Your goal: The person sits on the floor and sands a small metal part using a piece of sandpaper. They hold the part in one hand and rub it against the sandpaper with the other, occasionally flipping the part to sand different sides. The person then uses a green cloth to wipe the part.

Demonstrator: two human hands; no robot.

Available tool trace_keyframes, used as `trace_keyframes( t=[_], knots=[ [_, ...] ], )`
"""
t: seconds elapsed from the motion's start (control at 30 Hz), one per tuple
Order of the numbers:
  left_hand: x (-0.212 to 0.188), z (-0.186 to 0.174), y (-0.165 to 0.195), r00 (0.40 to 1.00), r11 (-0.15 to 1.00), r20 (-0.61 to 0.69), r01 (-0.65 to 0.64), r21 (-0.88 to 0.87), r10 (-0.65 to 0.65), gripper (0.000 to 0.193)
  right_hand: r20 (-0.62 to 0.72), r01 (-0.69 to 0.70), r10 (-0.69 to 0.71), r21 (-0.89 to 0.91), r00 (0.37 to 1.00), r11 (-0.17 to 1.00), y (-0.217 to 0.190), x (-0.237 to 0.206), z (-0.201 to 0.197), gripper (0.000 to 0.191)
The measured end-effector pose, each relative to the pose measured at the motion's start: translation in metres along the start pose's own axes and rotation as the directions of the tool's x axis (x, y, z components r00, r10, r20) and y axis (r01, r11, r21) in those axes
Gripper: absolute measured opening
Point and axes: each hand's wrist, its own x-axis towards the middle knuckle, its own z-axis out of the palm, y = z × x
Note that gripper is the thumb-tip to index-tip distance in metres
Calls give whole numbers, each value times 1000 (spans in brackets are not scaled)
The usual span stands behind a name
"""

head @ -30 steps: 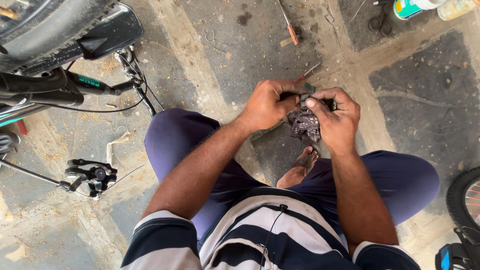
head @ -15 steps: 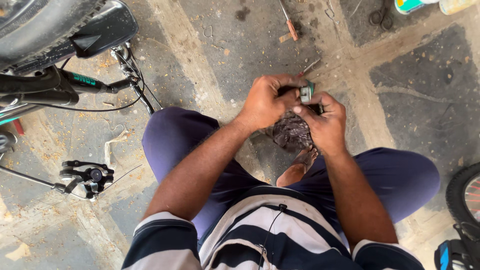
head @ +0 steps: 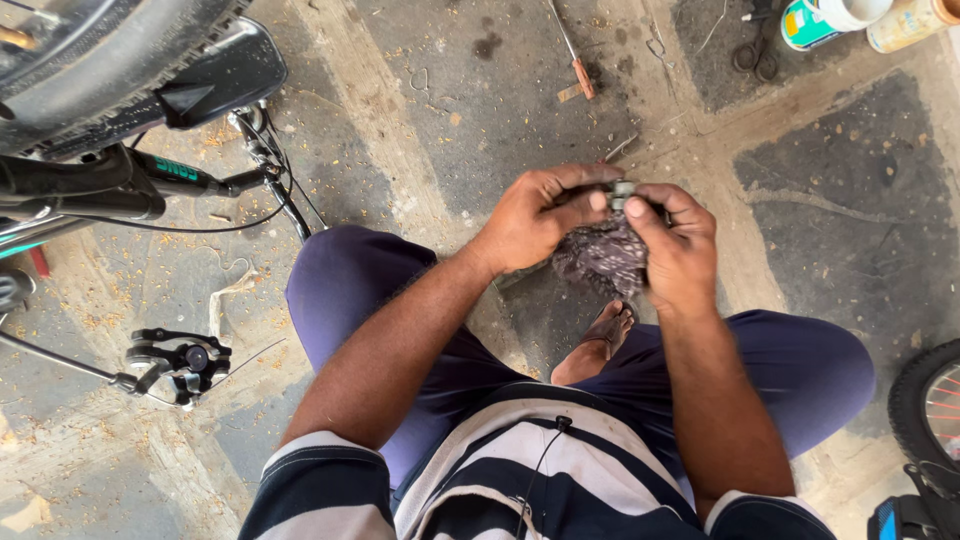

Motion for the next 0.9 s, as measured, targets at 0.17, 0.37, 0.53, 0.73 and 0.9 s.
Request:
trace_keyframes(
  t=[0.17,0.37,0.53,0.73,0.9],
  knots=[
    [3,-3,-1,984,980,174,6,-199,29,47,12,-164,165,227,986,960,-7,-4,-2,9],
    [-1,-1,2,978,957,208,89,-276,-31,44,-40,-172,184,205,982,963,-12,-17,-3,15],
    [-1,3,0,972,963,217,138,-230,-88,45,-145,71,-47,171,988,983,-34,-18,-11,16],
    [0,9,-3,957,924,280,169,-342,-72,40,149,368,-337,-365,930,855,-42,-31,12,12],
    [-4,10,-3,961,927,261,182,-327,-97,39,80,283,-274,-389,958,877,-46,-40,23,12]
  ],
)
